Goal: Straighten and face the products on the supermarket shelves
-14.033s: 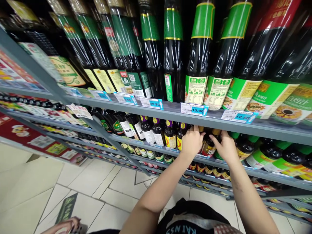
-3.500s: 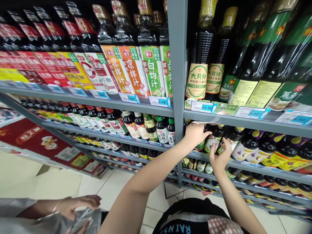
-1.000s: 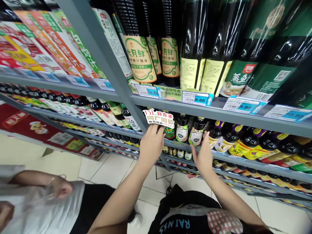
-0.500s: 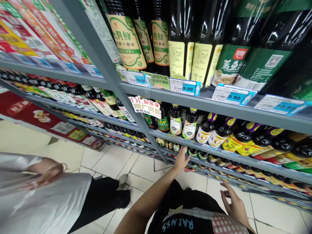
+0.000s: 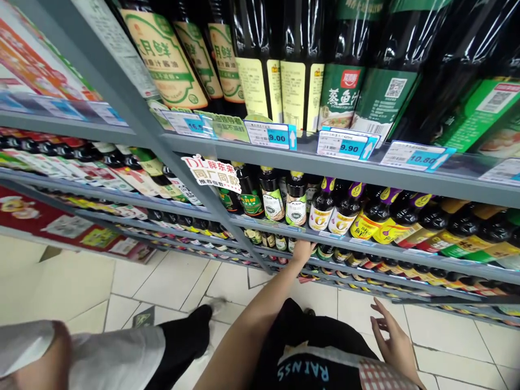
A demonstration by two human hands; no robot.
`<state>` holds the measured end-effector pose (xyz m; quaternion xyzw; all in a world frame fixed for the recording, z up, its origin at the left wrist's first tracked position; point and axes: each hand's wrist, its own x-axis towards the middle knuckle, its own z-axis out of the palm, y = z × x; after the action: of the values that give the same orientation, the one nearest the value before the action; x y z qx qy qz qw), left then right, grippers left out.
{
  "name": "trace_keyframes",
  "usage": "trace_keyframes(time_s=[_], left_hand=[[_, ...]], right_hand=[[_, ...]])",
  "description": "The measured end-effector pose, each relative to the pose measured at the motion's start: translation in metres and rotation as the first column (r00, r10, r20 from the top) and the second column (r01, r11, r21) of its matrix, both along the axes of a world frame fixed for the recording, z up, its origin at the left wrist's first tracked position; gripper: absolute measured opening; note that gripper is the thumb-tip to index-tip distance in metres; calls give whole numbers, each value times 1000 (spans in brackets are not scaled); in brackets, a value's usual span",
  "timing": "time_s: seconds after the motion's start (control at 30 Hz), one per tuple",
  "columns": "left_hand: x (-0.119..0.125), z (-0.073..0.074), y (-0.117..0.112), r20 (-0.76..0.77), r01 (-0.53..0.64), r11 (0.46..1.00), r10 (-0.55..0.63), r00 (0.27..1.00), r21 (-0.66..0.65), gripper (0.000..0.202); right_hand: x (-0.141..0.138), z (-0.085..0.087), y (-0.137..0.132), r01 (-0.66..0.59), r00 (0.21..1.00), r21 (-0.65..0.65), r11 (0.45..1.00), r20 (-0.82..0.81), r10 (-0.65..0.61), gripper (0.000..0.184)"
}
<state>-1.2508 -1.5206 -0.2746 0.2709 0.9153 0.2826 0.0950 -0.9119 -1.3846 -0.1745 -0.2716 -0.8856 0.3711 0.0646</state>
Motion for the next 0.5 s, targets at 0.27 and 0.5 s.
trace_keyframes(time_s=[0.27, 0.5], left_hand=[[11, 7, 7, -22, -74, 993, 72, 997, -90, 48], [29, 12, -60, 23, -5, 994, 7, 1000, -107, 47]], right_hand=[[-32, -11, -1, -151, 988, -7, 988, -15, 151, 48], [-60, -17, 0, -238, 971, 31, 971, -34, 239, 48]])
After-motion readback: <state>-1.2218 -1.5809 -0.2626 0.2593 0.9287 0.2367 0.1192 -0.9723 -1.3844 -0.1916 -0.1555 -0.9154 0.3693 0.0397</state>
